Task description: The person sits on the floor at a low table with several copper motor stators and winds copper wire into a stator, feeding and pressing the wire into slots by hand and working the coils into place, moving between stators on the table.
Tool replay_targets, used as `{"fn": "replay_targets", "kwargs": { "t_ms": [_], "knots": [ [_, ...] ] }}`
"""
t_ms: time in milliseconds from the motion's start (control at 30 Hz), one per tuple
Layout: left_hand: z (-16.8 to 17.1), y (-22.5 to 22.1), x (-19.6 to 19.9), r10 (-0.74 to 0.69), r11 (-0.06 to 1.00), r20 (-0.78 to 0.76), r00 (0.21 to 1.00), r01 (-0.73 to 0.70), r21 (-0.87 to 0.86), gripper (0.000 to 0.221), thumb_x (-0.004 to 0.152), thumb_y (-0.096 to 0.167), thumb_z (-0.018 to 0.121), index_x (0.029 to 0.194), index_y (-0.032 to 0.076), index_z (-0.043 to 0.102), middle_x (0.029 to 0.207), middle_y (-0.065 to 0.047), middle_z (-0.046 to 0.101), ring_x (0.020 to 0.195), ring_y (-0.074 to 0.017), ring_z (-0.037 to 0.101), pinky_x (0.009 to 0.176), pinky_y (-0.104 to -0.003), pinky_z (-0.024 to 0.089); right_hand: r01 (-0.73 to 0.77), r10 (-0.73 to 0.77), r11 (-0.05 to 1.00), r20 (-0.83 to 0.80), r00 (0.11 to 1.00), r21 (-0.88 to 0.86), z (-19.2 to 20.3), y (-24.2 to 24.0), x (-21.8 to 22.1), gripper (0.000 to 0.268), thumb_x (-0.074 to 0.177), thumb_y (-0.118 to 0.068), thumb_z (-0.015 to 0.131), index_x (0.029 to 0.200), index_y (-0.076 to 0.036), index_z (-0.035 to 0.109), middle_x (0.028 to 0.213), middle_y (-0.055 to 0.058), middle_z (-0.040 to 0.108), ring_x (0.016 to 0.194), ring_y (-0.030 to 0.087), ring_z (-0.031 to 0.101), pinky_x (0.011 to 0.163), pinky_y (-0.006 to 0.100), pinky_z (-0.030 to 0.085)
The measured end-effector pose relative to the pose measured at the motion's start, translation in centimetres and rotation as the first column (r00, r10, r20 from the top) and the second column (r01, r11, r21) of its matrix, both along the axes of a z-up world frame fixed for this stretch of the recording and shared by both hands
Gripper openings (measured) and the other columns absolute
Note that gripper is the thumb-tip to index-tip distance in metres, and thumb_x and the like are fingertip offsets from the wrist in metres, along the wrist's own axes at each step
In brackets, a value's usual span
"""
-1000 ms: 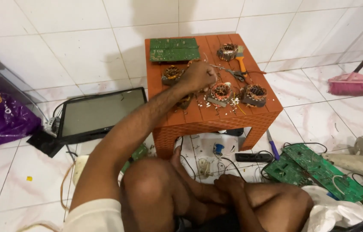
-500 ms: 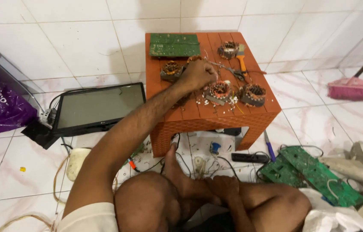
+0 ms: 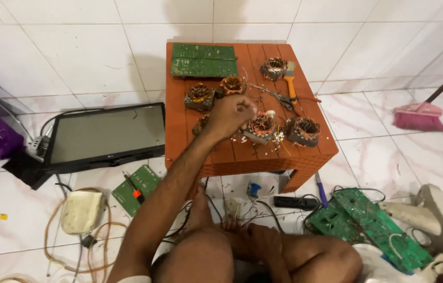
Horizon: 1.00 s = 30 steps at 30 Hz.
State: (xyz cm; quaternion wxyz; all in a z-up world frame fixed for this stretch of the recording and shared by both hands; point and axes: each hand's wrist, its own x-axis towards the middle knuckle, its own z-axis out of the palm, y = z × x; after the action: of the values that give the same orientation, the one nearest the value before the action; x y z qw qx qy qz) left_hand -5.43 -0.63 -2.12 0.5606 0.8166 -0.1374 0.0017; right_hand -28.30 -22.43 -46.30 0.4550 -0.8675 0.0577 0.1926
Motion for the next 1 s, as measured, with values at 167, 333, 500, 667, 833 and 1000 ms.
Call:
{"fn": "replay_targets", "kwargs": {
  "t_ms": [167, 333, 500, 667, 833, 1000],
  "knots": [
    [0.4, 0.1, -0.7, 0.047, 0.997, 0.092, 0.995, -0.041, -0.064, 0.022, 0.086, 0.025, 0.072, 0.103, 0.012, 0.077, 0.073, -0.004, 0.076, 0.06, -0.0122, 0.072, 0.062, -0.027, 0.053, 0.067, -0.076, 0.983, 0.045, 0.996, 0.169, 16.4, -1.6, 6.6, 0.017, 0.096, -0.024, 0.07, 0.11, -0.019, 0.08, 0.1, 0.014, 0.083, 0.094, 0.029, 0.079, 0.088, 0.046, 0.057],
    [2.0, -0.1, -1.4, -0.047, 0.998, 0.178, 0.983, 0.037, 0.06, 0.02, 0.093, 0.026, 0.063, 0.098, 0.009, 0.072, 0.085, -0.007, 0.073, 0.075, -0.0188, 0.068, 0.068, -0.032, 0.055, 0.065, -0.184, 0.97, 0.534, 0.825, 0.234, 40.3, -0.8, 9.7, 0.01, 0.091, -0.01, 0.071, 0.1, -0.01, 0.077, 0.083, 0.009, 0.074, 0.074, 0.023, 0.063, 0.069, 0.036, 0.051],
    [4.8, -0.1, -2.3, -0.043, 0.982, 0.099, 0.994, 0.024, 0.186, 0.023, 0.094, 0.029, 0.063, 0.1, 0.009, 0.073, 0.086, -0.012, 0.073, 0.081, -0.0301, 0.072, 0.069, -0.042, 0.055, 0.041, -0.011, 0.999, 0.866, 0.5, -0.011, 48.0, 2.2, 16.0, 0.036, 0.087, -0.011, 0.082, 0.122, -0.015, 0.074, 0.102, 0.01, 0.077, 0.095, 0.031, 0.072, 0.084, 0.042, 0.056],
    [4.2, -0.2, -2.0, -0.01, 0.986, 0.125, 0.992, -0.011, 0.164, 0.024, 0.094, 0.031, 0.063, 0.1, 0.01, 0.072, 0.093, -0.016, 0.075, 0.093, -0.0349, 0.072, 0.076, -0.045, 0.056, -0.018, 0.029, 1.0, 0.81, 0.586, -0.022, 45.6, 3.5, 19.5, 0.029, 0.084, -0.014, 0.086, 0.111, -0.014, 0.077, 0.091, 0.008, 0.078, 0.073, 0.023, 0.071, 0.066, 0.037, 0.059],
    [3.8, 0.9, -1.3, 0.038, 0.977, 0.206, 0.978, -0.079, 0.196, 0.023, 0.095, 0.031, 0.061, 0.104, 0.014, 0.073, 0.1, -0.014, 0.076, 0.1, -0.0347, 0.072, 0.085, -0.046, 0.056, -0.006, 0.003, 1.0, 0.834, 0.552, 0.0, 42.9, 3.0, 22.4, 0.022, 0.082, -0.017, 0.088, 0.103, -0.015, 0.08, 0.09, 0.01, 0.077, 0.078, 0.027, 0.072, 0.067, 0.038, 0.058],
    [1.9, 0.9, -0.5, 0.05, 0.967, 0.23, 0.972, -0.104, 0.23, 0.019, 0.091, 0.032, 0.065, 0.099, 0.017, 0.073, 0.091, -0.01, 0.076, 0.091, -0.0319, 0.074, 0.078, -0.043, 0.057, -0.088, 0.073, 0.996, 0.831, 0.551, -0.029, 45.1, 2.7, 21.5, 0.015, 0.085, -0.011, 0.085, 0.099, -0.014, 0.08, 0.086, 0.01, 0.074, 0.076, 0.028, 0.07, 0.064, 0.038, 0.055]
  ]
}}
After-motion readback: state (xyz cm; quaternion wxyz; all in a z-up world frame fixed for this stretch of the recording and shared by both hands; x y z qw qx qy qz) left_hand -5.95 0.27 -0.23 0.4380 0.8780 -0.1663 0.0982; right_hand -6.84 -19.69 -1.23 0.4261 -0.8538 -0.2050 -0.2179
